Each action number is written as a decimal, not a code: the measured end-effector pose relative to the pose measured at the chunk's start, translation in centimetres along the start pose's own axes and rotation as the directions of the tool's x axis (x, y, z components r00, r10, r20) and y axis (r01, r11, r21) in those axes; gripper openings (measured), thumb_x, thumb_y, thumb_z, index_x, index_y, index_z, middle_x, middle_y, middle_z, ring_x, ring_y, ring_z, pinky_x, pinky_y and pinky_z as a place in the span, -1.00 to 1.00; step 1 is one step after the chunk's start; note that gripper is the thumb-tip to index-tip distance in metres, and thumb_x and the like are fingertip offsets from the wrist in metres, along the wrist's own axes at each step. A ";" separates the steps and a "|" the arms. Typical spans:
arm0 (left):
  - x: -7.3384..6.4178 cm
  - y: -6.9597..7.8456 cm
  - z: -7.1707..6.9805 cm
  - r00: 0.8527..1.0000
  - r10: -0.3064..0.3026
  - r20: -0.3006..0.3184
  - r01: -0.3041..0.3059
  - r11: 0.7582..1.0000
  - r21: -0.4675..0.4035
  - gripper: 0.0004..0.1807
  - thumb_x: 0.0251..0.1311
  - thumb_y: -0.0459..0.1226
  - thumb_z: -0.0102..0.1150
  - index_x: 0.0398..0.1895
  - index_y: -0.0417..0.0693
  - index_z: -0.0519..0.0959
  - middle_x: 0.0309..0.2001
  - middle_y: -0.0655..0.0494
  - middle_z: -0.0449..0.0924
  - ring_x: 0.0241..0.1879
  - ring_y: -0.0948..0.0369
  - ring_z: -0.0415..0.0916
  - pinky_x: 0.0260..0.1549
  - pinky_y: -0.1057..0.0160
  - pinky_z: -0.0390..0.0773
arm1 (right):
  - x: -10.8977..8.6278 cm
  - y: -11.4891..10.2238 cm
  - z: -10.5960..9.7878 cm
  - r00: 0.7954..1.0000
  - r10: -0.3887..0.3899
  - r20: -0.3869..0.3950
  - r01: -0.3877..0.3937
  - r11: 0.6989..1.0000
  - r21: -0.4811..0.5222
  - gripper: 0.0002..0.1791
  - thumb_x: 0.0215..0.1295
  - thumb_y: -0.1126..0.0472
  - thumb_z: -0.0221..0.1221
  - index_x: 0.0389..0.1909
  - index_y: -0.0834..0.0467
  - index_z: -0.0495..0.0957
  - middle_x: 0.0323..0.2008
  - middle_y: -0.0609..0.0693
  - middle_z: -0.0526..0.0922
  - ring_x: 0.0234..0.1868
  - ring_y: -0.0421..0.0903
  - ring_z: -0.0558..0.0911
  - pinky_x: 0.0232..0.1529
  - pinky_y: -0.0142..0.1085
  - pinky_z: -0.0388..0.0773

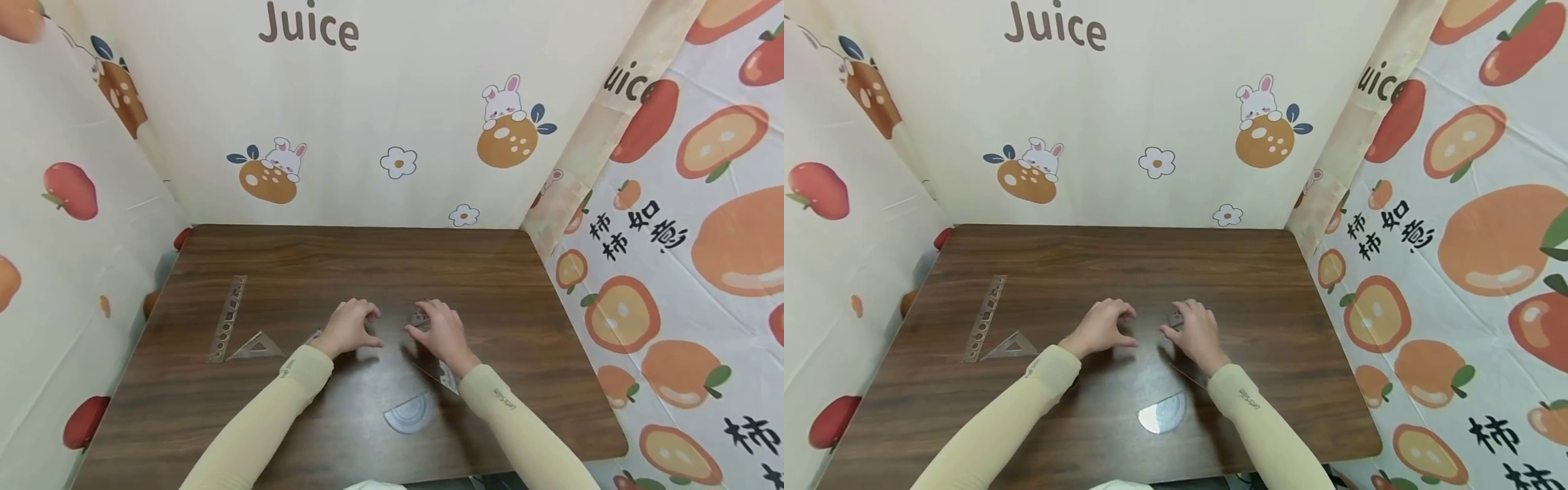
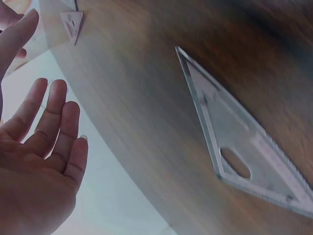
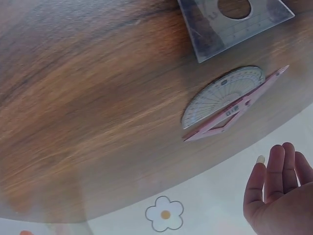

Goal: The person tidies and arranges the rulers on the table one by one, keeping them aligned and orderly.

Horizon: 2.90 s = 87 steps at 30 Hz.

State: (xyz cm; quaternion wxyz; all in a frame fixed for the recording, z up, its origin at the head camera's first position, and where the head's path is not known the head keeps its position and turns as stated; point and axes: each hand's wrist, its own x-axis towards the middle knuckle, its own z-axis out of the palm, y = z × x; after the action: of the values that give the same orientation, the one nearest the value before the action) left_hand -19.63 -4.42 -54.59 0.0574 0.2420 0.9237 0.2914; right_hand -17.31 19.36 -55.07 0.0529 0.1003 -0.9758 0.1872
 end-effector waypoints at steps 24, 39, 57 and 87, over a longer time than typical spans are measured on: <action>0.9 3.3 6.1 0.991 0.121 0.061 -0.123 0.992 0.024 -0.43 -0.22 -0.02 0.69 -0.09 -0.02 0.74 -0.25 0.11 0.70 -0.24 0.21 0.50 -0.15 0.19 0.42 | -4.6 3.9 -0.4 0.995 0.094 -0.028 -0.093 0.995 0.045 -0.39 0.15 -0.07 0.48 0.14 0.17 0.64 -0.07 0.06 0.71 0.01 0.07 0.66 0.03 0.01 0.52; 1.3 4.8 8.0 0.986 0.141 0.090 -0.147 0.988 0.056 -0.47 -0.19 -0.02 0.67 -0.10 0.00 0.76 -0.18 0.16 0.73 -0.19 0.20 0.52 -0.12 0.20 0.44 | -8.5 6.1 0.2 0.985 0.165 -0.041 -0.163 0.986 0.045 -0.40 0.13 -0.08 0.48 0.11 0.19 0.66 0.00 0.09 0.72 0.10 0.10 0.65 0.06 0.05 0.51; 1.8 5.3 10.2 0.978 0.194 0.072 -0.200 0.974 0.102 -0.51 -0.17 0.02 0.65 -0.13 0.06 0.79 -0.17 0.18 0.69 -0.14 0.19 0.53 -0.13 0.19 0.44 | -11.1 6.7 1.2 0.986 0.164 -0.019 -0.164 0.986 -0.018 -0.45 0.09 -0.12 0.50 -0.02 0.17 0.72 -0.12 0.03 0.71 -0.07 0.00 0.64 -0.01 0.00 0.54; 1.1 5.6 11.7 0.993 0.098 -0.060 -0.101 0.994 -0.037 -0.58 -0.24 -0.05 0.68 -0.20 0.12 0.83 -0.20 0.25 0.79 -0.16 0.20 0.58 -0.15 0.19 0.39 | -11.3 5.7 2.8 0.976 0.089 -0.197 -0.086 0.996 0.022 -0.69 -0.03 0.16 0.59 -0.24 0.13 0.78 -0.29 -0.04 0.71 -0.21 -0.02 0.65 -0.13 -0.07 0.50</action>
State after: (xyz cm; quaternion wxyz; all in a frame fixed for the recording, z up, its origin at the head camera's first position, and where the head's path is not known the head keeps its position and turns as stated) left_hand -15.42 6.13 -61.04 0.0205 0.2779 0.9057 0.3193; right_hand -7.74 25.48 -61.24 0.1404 0.0387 -0.9678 0.2051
